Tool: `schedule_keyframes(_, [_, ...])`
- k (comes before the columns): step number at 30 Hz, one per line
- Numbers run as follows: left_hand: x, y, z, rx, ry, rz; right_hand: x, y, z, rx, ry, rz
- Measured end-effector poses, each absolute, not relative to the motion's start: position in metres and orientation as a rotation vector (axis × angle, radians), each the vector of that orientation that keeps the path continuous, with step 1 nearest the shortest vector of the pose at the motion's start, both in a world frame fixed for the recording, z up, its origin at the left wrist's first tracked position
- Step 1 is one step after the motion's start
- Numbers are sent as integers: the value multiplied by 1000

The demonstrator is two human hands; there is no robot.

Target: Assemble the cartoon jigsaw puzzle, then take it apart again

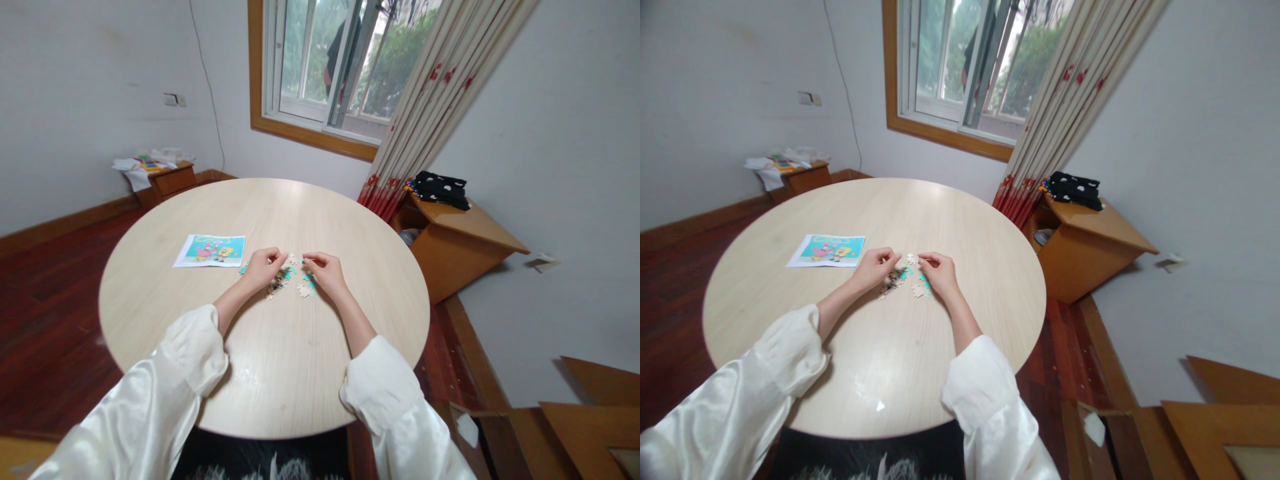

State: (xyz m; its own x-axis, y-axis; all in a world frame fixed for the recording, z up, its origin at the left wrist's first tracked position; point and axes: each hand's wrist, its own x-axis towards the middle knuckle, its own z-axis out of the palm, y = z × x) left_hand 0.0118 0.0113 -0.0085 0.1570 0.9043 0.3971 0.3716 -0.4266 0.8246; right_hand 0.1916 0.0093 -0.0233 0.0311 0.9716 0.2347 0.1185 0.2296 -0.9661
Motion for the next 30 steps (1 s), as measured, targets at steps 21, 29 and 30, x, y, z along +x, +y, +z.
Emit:
schedule_keyframes(21, [10, 13, -12, 1896, 1305, 1224, 206, 1, -12, -1366, -1776, 700])
schedule_keyframes(29, [9, 15, -12, 1884, 1370, 1238, 211, -3, -8, -1426, -1899, 715])
schedule_keyframes(30, [10, 15, -12, 1885, 1372, 1240, 211, -3, -9, -1419, -1882, 731])
